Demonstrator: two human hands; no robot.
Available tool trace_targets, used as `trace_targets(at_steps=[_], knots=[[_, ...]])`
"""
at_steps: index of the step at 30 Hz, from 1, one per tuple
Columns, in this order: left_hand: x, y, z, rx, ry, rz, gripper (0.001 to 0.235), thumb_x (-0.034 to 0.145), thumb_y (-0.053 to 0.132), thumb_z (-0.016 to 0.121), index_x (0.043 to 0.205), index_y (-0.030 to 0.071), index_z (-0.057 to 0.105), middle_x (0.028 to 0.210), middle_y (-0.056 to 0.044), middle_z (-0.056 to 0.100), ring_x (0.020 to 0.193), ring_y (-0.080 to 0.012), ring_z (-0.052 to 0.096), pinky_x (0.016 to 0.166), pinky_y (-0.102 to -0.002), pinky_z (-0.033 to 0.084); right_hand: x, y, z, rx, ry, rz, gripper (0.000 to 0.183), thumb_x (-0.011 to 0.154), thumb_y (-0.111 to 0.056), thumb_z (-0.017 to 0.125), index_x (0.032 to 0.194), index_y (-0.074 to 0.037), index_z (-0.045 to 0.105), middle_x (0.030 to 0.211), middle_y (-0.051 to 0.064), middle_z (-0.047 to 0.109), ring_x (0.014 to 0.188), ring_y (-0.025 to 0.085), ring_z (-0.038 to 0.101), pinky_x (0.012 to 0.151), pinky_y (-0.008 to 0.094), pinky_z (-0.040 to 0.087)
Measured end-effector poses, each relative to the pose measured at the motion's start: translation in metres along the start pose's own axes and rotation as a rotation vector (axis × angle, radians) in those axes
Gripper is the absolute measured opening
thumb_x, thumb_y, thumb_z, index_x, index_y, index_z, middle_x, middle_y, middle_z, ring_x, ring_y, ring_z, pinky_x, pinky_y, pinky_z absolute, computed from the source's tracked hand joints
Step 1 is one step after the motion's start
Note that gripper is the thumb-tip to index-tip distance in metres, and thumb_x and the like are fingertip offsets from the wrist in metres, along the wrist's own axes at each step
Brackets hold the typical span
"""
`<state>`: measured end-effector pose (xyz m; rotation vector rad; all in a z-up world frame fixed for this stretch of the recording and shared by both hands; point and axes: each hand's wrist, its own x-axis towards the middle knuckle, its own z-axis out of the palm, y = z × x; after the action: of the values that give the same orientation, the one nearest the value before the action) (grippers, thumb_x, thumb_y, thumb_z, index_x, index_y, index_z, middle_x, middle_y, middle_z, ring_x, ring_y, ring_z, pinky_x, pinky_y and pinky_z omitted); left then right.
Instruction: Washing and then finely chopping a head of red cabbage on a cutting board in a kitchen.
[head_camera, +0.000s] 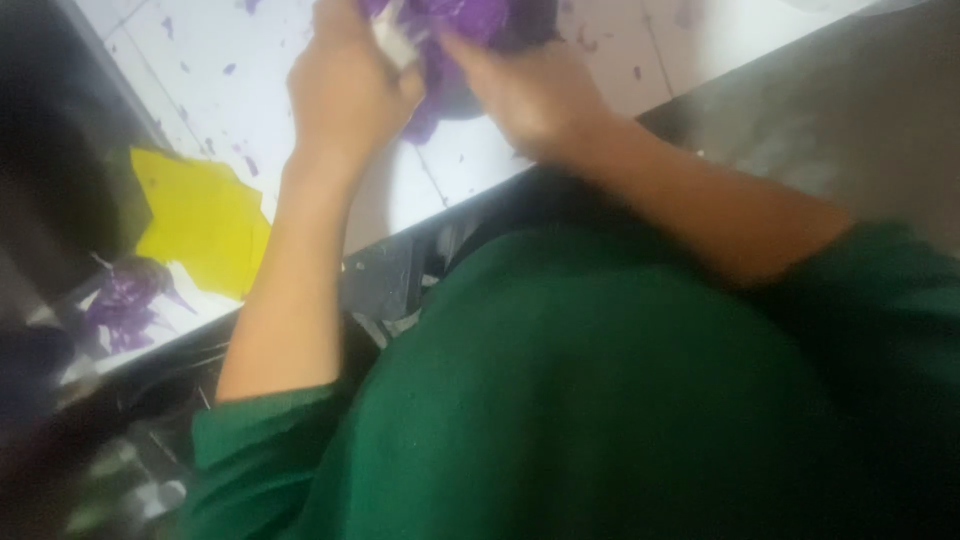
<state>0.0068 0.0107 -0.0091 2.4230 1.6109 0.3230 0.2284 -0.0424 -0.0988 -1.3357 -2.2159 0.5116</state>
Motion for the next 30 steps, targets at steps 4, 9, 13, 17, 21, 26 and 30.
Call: trace_targets(at_steps=[4, 9, 13, 17, 21, 26, 30], knots=[[0.007, -0.002, 0.001, 0.004, 0.02, 0.006, 0.061, 0.088, 0.027, 0.083, 0.131, -0.001, 0.049, 0.115, -0.024, 0.067, 0.096, -0.0445, 0.068, 0.08, -0.052, 0.054, -0.027, -0.003, -0.007, -0.173, -0.183, -0.037, 0.055, 0.108, -0.018, 0.051, 0.161, -0.011, 0.037, 0.061, 0.003, 0.057, 0.044, 0.012, 0.046, 0.039, 0.029, 0.039], [0.002, 0.0, 0.001, 0.008, 0.035, 0.035, 0.064, 0.087, 0.028, 0.084, 0.131, -0.002, 0.048, 0.116, -0.025, 0.066, 0.096, -0.0452, 0.068, 0.081, -0.053, 0.054, -0.027, -0.005, -0.025, -0.161, -0.318, 0.168, 0.055, 0.101, -0.022, 0.055, 0.153, -0.012, 0.04, 0.075, 0.008, 0.066, 0.036, 0.013, 0.047, 0.03, 0.03, 0.038], [-0.001, 0.006, -0.004, -0.003, 0.005, 0.013, 0.063, 0.087, 0.027, 0.084, 0.132, 0.0, 0.049, 0.119, -0.023, 0.066, 0.099, -0.045, 0.068, 0.082, -0.052, 0.054, 0.01, -0.009, -0.019, 0.006, -0.01, 0.014, 0.046, 0.115, -0.018, 0.048, 0.159, -0.01, 0.04, 0.074, 0.005, 0.063, 0.049, 0.011, 0.051, 0.044, 0.025, 0.042], [0.001, -0.002, 0.001, -0.008, 0.018, 0.018, 0.062, 0.087, 0.026, 0.084, 0.132, 0.001, 0.049, 0.119, -0.023, 0.066, 0.098, -0.0443, 0.068, 0.082, -0.051, 0.054, 0.022, -0.01, -0.017, -0.137, 0.156, -0.039, 0.049, 0.113, -0.027, 0.047, 0.16, -0.015, 0.043, 0.074, 0.005, 0.065, 0.052, 0.011, 0.054, 0.051, 0.028, 0.046], [-0.001, -0.004, 0.002, 0.008, 0.007, 0.021, 0.059, 0.088, 0.026, 0.083, 0.131, 0.001, 0.05, 0.117, -0.023, 0.067, 0.098, -0.0434, 0.069, 0.081, -0.051, 0.055, -0.013, -0.001, 0.003, 0.035, -0.129, 0.066, 0.046, 0.114, -0.023, 0.046, 0.158, -0.011, 0.042, 0.065, 0.004, 0.062, 0.043, 0.013, 0.048, 0.042, 0.028, 0.042], [-0.003, 0.0, 0.0, -0.025, 0.041, 0.039, 0.061, 0.087, 0.027, 0.085, 0.13, 0.001, 0.051, 0.116, -0.021, 0.069, 0.098, -0.043, 0.069, 0.081, -0.051, 0.055, -0.01, -0.004, -0.017, -0.087, -0.199, 0.059, 0.049, 0.11, -0.017, 0.047, 0.158, -0.006, 0.042, 0.062, 0.004, 0.061, 0.042, 0.011, 0.048, 0.038, 0.027, 0.043], [-0.006, 0.001, -0.005, 0.011, 0.013, 0.027, 0.057, 0.087, 0.025, 0.083, 0.13, 0.002, 0.053, 0.116, -0.021, 0.069, 0.096, -0.0419, 0.07, 0.08, -0.05, 0.055, 0.011, -0.011, -0.006, 0.199, -0.116, 0.157, 0.046, 0.111, -0.018, 0.047, 0.156, -0.007, 0.041, 0.068, 0.002, 0.063, 0.042, 0.01, 0.049, 0.038, 0.026, 0.042]])
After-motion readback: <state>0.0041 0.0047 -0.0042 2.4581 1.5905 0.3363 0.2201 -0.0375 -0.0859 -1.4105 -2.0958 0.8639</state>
